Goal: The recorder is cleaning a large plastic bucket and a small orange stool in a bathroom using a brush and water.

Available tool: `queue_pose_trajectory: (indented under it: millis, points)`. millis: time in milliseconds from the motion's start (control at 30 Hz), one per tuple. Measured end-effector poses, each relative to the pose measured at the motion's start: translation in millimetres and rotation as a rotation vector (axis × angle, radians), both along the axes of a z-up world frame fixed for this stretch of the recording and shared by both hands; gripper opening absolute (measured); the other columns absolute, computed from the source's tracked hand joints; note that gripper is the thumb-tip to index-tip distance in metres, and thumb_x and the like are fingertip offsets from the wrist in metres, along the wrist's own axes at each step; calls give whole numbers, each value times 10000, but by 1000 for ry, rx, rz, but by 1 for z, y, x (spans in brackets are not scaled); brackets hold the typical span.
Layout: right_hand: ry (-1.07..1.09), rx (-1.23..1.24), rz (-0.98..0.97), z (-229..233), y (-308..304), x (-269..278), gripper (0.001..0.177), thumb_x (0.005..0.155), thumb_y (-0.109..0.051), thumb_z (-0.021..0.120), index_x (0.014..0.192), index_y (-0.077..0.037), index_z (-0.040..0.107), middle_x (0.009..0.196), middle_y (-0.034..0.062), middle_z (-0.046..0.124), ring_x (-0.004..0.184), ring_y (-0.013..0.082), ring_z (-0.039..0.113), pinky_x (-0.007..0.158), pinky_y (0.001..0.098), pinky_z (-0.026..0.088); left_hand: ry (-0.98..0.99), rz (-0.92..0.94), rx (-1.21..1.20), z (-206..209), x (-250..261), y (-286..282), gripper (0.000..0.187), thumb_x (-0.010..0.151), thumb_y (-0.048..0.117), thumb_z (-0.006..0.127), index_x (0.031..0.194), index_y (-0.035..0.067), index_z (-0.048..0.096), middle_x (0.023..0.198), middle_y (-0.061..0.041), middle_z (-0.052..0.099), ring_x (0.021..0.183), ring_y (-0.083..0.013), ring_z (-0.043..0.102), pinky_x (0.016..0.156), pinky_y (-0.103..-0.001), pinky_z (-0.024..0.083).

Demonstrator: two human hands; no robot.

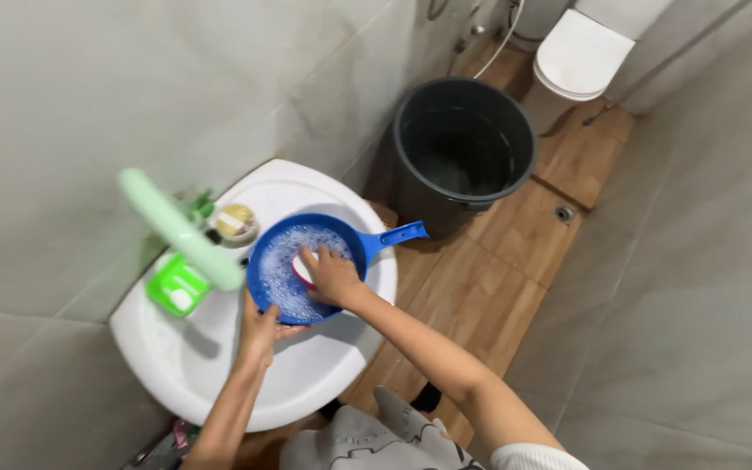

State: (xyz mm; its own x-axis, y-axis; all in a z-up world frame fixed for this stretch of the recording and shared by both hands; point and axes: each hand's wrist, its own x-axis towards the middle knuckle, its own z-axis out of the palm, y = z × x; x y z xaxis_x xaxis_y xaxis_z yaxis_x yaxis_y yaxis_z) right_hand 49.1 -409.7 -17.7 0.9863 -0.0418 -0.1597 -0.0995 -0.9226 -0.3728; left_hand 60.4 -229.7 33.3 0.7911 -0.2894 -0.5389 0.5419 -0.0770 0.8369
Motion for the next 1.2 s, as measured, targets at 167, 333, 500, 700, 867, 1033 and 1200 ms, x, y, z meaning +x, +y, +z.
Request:
queue_pose_trajectory:
  millis: [167,333,500,700,867,1033,1200]
  points:
    - [-68,37,-34,62,-73,-41,1035,651,-262,867,1535,-178,335,1394,261,458,1234,455,549,913,527,564,-44,-78,1,42,-23,-73,785,902,-87,351,1573,255,132,1290,-271,581,782,-428,748,641,-438,612]
    - [37,33,-118,54,-163,-91,1027,640,-217,883,1521,-195,355,1411,228,452,1279,443,523,939,553,539,30,-167,-54,11,-48,-159,712,906,-73,381,1553,190,244,1169,-301,648,757,-426,743,618,-451,652]
    - [140,40,-276,23,-271,-149,1007,653,-222,902,1501,-205,359,1482,227,391,1355,449,439,974,610,484,91,-268,-65,-73,-79,-270,686,919,-60,410,1544,184,265,1145,-324,632,730,-422,728,618,-479,635]
    - [242,30,-489,-32,-394,-194,1033,627,-179,927,1492,-210,362,1535,220,351,1413,434,382,1018,645,437,177,-396,-94,-136,-109,-419,745,910,-80,390,1553,266,242,1266,-232,611,761,-431,745,603,-489,608]
    - [232,3,-640,-101,-495,-221,1005,643,-180,929,1476,-193,367,1542,223,340,1415,438,368,1018,627,445,190,-560,-85,-171,-116,-536,773,943,-73,388,1595,295,195,1301,-241,617,836,-441,738,613,-482,660]
    - [239,35,-844,-166,-593,-241,946,693,-188,894,1481,-196,371,1523,221,375,1417,413,397,1030,576,472,246,-669,-29,-232,-124,-649,800,913,-88,392,1604,285,234,1376,-182,589,1004,-396,745,620,-468,630]
    - [166,89,-950,-261,-695,-252,1024,682,-211,905,1517,-159,315,1535,271,344,1374,448,426,1056,521,468,43,-699,-159,-421,-139,-749,892,840,-146,422,1609,270,247,1382,-204,601,1037,-352,714,683,-471,662]
